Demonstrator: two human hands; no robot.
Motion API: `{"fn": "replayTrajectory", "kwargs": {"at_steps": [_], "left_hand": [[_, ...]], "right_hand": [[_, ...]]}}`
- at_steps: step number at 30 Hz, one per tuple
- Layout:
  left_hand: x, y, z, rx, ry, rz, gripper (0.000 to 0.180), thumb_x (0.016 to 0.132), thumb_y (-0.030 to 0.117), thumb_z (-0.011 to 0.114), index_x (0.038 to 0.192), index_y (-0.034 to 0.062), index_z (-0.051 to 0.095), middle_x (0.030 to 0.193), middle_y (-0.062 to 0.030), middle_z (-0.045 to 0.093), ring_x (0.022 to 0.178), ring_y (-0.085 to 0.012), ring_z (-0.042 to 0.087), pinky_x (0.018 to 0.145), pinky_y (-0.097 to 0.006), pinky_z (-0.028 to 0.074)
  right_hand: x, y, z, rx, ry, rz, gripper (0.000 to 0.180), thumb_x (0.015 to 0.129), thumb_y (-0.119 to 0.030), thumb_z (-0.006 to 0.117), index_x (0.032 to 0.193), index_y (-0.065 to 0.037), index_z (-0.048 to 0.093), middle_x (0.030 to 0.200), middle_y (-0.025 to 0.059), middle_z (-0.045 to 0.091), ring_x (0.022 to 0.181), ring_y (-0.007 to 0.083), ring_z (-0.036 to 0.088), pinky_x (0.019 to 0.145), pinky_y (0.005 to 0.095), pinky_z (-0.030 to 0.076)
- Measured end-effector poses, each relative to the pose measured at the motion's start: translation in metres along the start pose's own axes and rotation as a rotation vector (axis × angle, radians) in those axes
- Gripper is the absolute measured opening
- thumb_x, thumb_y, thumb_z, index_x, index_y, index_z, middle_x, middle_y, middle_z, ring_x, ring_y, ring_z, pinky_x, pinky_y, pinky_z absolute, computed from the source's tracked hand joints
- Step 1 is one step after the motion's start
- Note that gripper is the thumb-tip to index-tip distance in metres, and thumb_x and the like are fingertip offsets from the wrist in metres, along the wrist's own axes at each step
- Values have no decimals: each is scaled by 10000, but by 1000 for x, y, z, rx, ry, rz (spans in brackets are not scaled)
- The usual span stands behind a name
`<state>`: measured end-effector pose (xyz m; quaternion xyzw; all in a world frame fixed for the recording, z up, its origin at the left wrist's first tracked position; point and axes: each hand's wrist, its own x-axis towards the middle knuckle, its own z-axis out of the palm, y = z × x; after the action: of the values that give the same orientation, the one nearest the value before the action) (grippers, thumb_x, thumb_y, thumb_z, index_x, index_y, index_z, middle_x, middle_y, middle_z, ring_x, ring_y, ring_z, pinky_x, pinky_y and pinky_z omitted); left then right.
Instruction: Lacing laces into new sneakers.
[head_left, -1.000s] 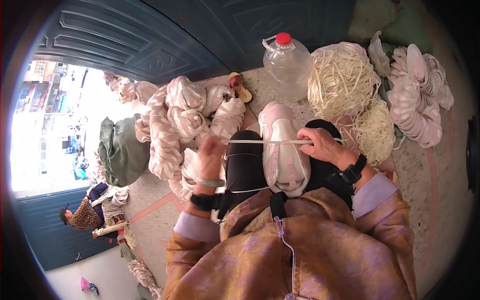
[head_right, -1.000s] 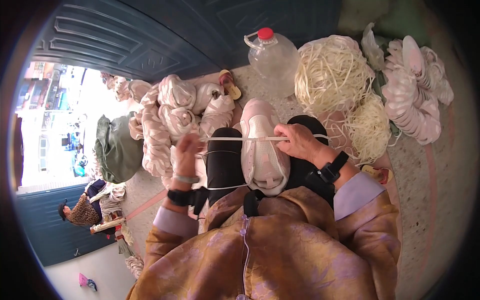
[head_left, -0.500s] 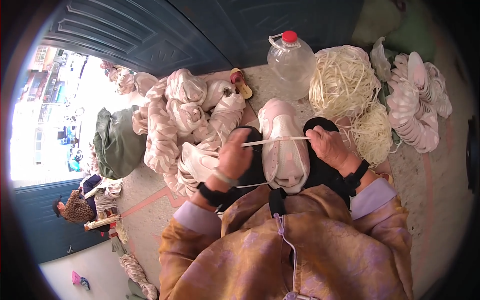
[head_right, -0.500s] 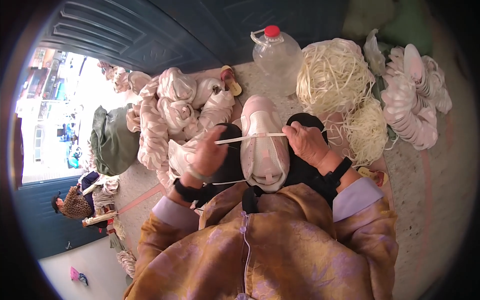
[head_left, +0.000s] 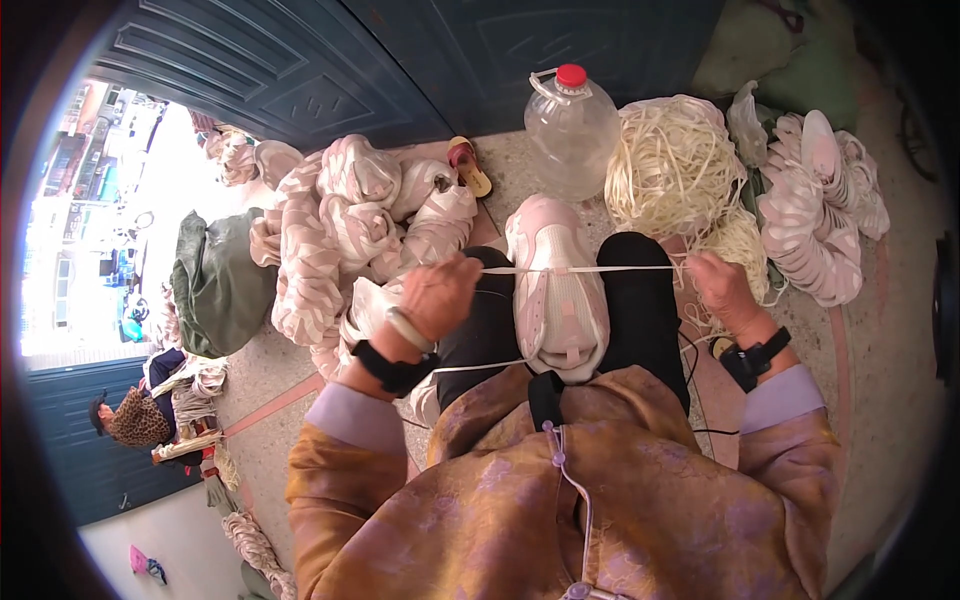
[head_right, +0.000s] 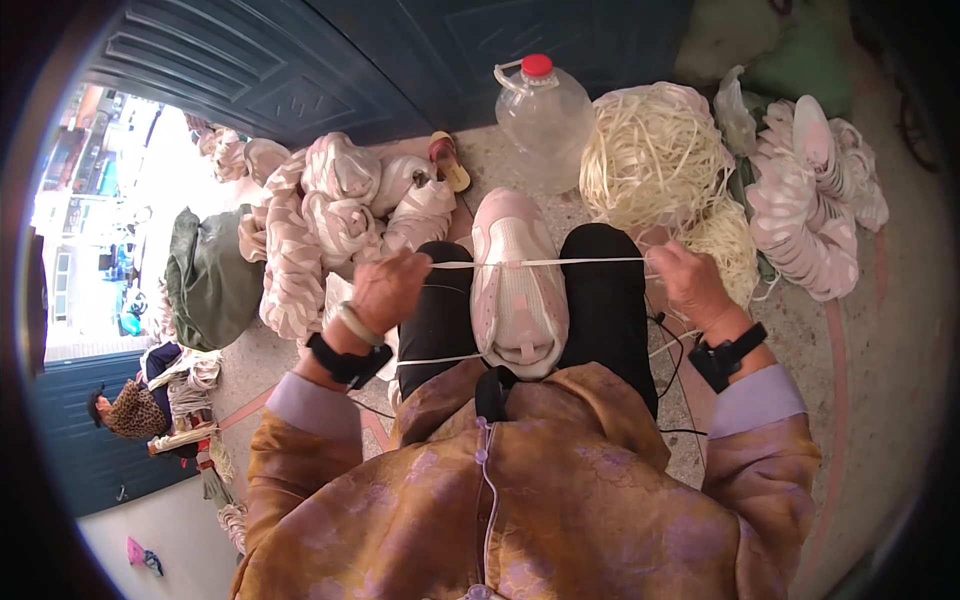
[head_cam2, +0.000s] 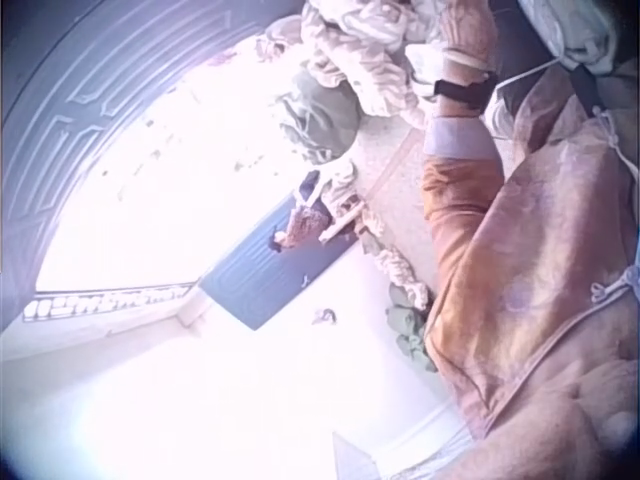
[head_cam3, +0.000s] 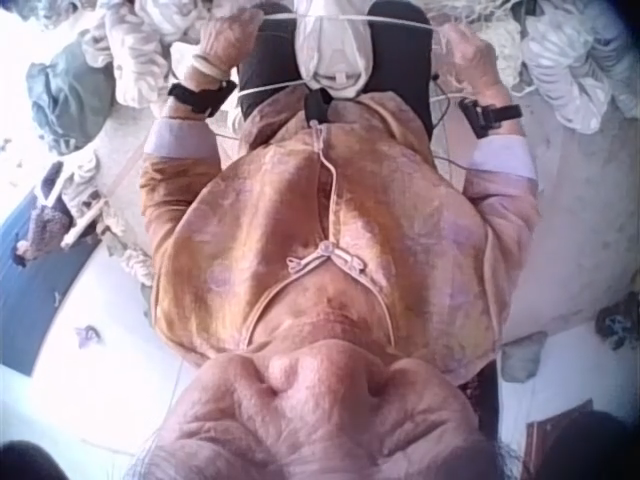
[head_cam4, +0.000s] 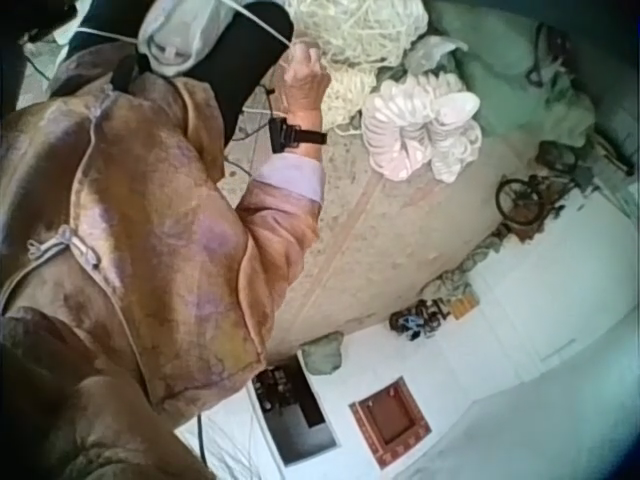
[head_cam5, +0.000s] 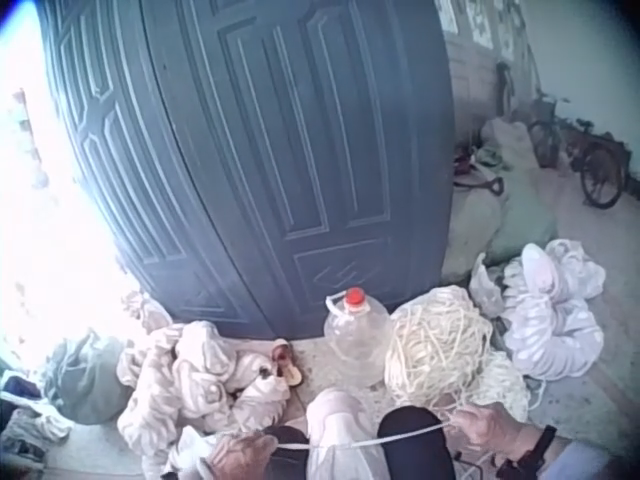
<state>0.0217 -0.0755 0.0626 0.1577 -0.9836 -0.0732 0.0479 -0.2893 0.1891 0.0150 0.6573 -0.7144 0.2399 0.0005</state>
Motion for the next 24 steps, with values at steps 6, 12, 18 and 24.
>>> {"fn": "replayTrajectory", "kwargs": {"at_steps": [6,12,18,24], "left_hand": [[-47,-74,-48,182,18,35,159,730,6,495,855,83,557,779,-96,566,688,-288,592,566,-385,480],[-91,-144,-106,279,120,-250,119,781,57,545,887,58,600,832,-97,609,750,-289,601,651,-370,488],[-115,-152,-168,-66,54,-585,104,819,99,564,835,8,611,743,-120,598,632,-287,578,581,-331,452],[-135,-185,-195,278,81,-378,112,810,129,589,857,37,631,745,-159,614,693,-327,612,599,-373,460]], "right_hand": [[-45,52,-48,-130,62,123,155,797,-11,507,943,-30,556,806,139,570,682,325,587,577,375,487],[-94,109,-119,-371,106,145,210,796,17,515,999,3,564,904,157,600,785,320,607,651,355,495],[-139,168,-206,-529,158,355,234,900,-87,469,1103,-6,555,1032,165,601,947,304,582,810,335,469],[-148,179,-315,-882,91,281,288,936,-179,443,1147,-7,539,1146,152,578,1025,278,563,873,317,433]]}}
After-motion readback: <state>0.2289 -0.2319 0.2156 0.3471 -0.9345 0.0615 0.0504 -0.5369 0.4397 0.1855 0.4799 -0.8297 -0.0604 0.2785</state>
